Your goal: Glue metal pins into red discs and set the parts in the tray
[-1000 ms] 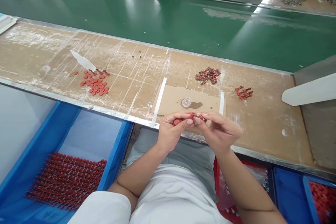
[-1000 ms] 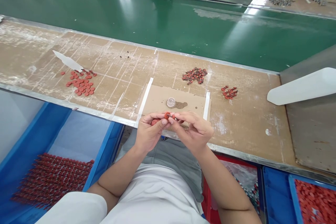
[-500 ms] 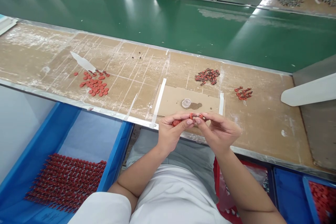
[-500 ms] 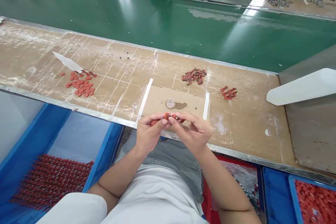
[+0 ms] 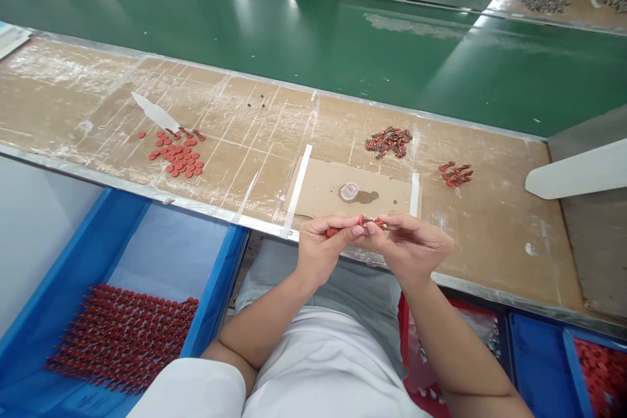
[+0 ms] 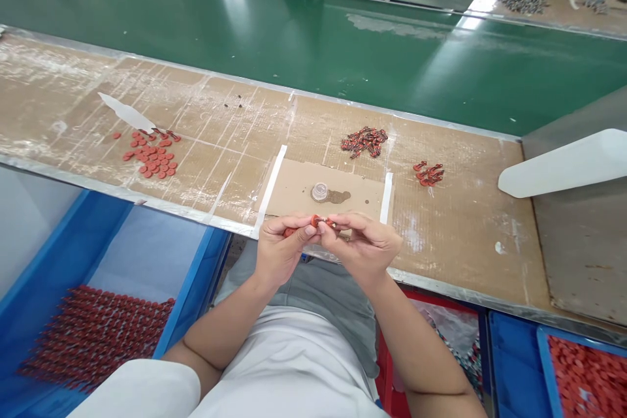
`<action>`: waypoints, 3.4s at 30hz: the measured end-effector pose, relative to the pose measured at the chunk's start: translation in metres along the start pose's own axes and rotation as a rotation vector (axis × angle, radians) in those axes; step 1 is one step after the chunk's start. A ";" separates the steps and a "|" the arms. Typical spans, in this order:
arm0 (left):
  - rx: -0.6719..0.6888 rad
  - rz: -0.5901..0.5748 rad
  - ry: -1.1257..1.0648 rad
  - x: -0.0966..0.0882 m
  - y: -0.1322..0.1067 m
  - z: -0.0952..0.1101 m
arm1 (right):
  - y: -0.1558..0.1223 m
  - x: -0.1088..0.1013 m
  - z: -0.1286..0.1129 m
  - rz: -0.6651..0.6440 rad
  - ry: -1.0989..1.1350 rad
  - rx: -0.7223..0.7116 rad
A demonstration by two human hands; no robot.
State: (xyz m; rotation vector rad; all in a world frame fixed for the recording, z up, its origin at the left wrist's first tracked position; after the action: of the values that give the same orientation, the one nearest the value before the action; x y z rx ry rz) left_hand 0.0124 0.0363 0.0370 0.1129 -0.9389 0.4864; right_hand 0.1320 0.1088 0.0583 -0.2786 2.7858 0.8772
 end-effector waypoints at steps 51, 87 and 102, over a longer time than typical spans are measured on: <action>-0.181 0.098 -0.031 -0.002 0.002 -0.009 | 0.004 0.007 0.003 -0.182 0.338 0.594; -0.151 -0.121 -0.023 0.007 -0.003 -0.006 | 0.006 -0.015 -0.010 -0.326 0.338 0.127; -0.083 -0.139 -0.008 0.004 -0.007 -0.006 | 0.007 -0.017 -0.014 -0.333 0.298 0.021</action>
State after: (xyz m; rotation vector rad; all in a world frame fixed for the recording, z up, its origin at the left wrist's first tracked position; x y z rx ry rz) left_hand 0.0220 0.0336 0.0371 0.1040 -0.9509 0.3182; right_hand 0.1444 0.1086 0.0774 -0.9068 2.8814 0.7761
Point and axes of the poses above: each hand's wrist, its own y-axis towards the middle knuckle, its own x-axis out of the palm, z = x × y, the point moved 3 cm from there along y, towards the middle knuckle, and after that the axes turned 11 degrees about -y, right-handed, at the moved point
